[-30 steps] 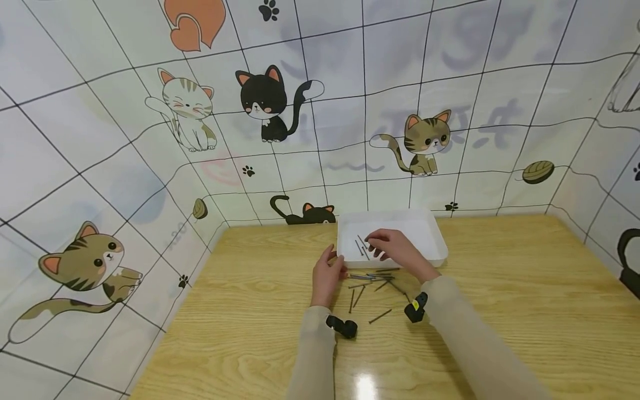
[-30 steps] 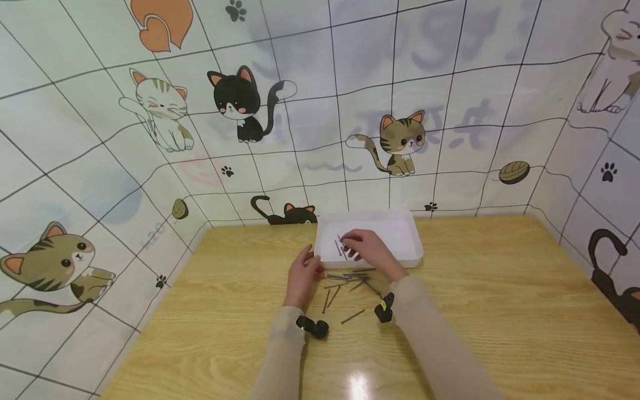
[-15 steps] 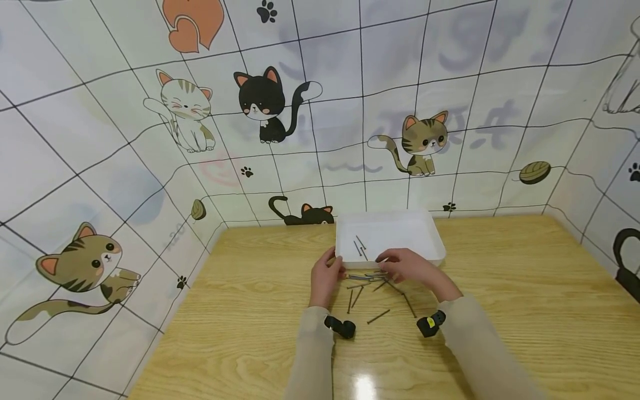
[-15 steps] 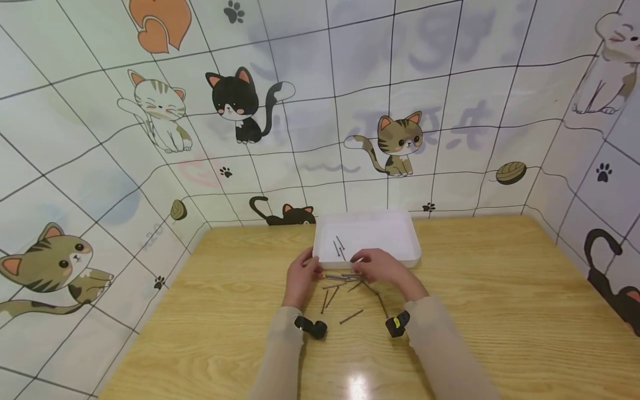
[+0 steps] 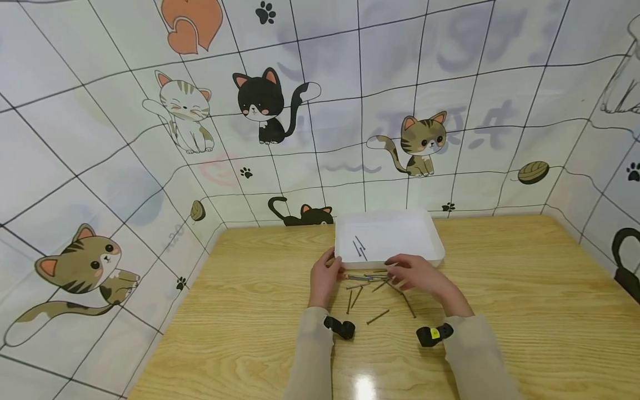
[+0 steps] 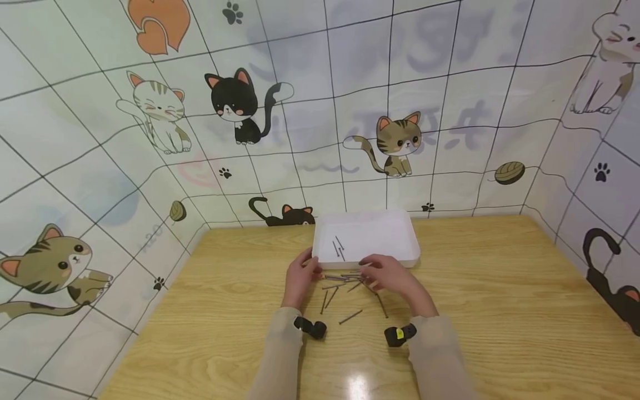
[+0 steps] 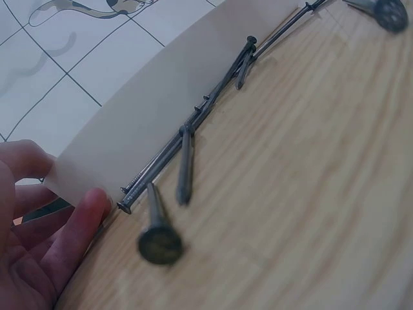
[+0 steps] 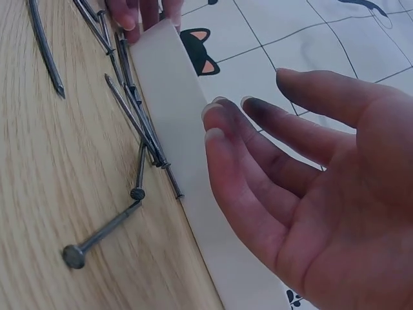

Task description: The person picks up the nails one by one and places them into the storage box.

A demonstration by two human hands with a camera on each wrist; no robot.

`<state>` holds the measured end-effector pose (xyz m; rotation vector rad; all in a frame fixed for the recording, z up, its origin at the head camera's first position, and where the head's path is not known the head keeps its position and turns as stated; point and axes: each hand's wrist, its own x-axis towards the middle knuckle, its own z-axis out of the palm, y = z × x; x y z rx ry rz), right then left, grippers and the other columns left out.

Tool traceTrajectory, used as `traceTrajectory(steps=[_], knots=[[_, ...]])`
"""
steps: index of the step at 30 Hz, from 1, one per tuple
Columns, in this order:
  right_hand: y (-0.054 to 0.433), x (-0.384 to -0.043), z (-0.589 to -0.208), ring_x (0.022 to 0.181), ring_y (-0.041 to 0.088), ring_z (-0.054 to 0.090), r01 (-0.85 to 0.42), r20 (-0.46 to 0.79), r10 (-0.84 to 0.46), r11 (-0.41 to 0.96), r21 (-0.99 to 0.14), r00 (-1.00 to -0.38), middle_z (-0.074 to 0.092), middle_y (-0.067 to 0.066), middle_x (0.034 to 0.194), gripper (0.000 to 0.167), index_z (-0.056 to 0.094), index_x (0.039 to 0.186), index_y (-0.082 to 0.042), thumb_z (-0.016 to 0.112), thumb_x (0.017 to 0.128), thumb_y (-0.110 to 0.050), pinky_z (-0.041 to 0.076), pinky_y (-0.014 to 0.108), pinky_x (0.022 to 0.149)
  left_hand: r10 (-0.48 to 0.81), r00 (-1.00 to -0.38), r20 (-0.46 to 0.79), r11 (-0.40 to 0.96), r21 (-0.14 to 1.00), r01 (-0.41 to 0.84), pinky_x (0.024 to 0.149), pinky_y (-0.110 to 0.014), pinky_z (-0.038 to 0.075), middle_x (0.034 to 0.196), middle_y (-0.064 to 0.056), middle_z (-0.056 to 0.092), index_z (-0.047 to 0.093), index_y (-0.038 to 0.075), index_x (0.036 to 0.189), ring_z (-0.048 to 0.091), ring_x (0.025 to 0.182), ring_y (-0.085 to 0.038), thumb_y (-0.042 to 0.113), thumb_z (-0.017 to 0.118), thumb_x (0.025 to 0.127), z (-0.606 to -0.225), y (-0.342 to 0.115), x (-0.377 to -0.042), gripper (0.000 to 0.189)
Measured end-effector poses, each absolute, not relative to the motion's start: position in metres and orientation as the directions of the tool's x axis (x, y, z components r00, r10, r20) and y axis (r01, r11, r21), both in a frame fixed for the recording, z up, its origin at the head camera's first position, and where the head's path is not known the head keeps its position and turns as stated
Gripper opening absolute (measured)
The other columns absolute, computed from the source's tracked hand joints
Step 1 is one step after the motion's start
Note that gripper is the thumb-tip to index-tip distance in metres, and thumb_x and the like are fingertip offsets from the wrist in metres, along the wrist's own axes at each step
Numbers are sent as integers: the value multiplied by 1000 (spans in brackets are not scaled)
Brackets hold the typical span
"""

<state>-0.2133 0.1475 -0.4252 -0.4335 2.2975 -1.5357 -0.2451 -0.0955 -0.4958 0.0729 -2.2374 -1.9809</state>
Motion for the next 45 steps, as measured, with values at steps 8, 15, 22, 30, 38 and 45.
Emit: traceTrajectory(steps=[8, 15, 22, 30, 38, 45], knots=[[150, -209, -435, 91, 32, 57, -20, -110, -401, 306, -952, -910, 56, 22, 106, 44, 45, 125, 3, 49, 93, -27, 51, 41, 72, -139, -988, 69, 123, 991, 52, 59, -30, 54, 109, -4, 59, 48, 15, 131, 62, 74, -22, 30, 55, 88, -498, -95, -245, 45], [148, -207, -439, 90, 35, 57, -25, -87, -403, 264, -964, -911, 55, 25, 104, 45, 44, 125, 4, 49, 92, -26, 51, 43, 72, -131, -990, 48, 114, 993, 33, 62, -33, 54, 105, -9, 60, 47, 13, 131, 63, 74, -26, 24, 53, 90, -487, -94, -241, 43], [147, -208, -444, 87, 31, 58, -43, -87, -394, 310, -950, -915, 56, 24, 105, 44, 45, 125, 6, 50, 92, -22, 52, 40, 69, -144, -988, 56, 135, 990, 36, 60, -30, 54, 107, -2, 59, 48, 16, 130, 63, 73, -22, 30, 55, 89, -496, -95, -245, 44], [150, -212, -451, 73, 24, 56, -76, -72, -353, 389, -918, -933, 57, 19, 93, 38, 48, 122, 6, 53, 90, -14, 51, 36, 62, -136, -989, 59, 133, 990, 41, 59, -29, 53, 109, -4, 59, 47, 16, 131, 62, 74, -21, 30, 54, 89, -494, -95, -245, 45], [154, -206, -456, 69, 19, 55, -72, -84, -297, 478, -875, -951, 56, 13, 92, 36, 49, 120, 4, 55, 88, -12, 50, 32, 58, -127, -991, 41, 124, 992, 25, 59, -29, 53, 114, -6, 57, 47, 14, 130, 62, 72, -19, 26, 55, 89, -495, -93, -243, 43], [151, -205, -453, 74, 20, 56, -36, -126, -276, 516, -856, -953, 55, 14, 95, 39, 48, 121, 2, 57, 86, -12, 52, 34, 60, -132, -989, 74, 131, 990, 57, 60, -30, 54, 117, -7, 55, 47, 13, 130, 63, 73, -21, 28, 55, 89, -496, -94, -246, 45]])
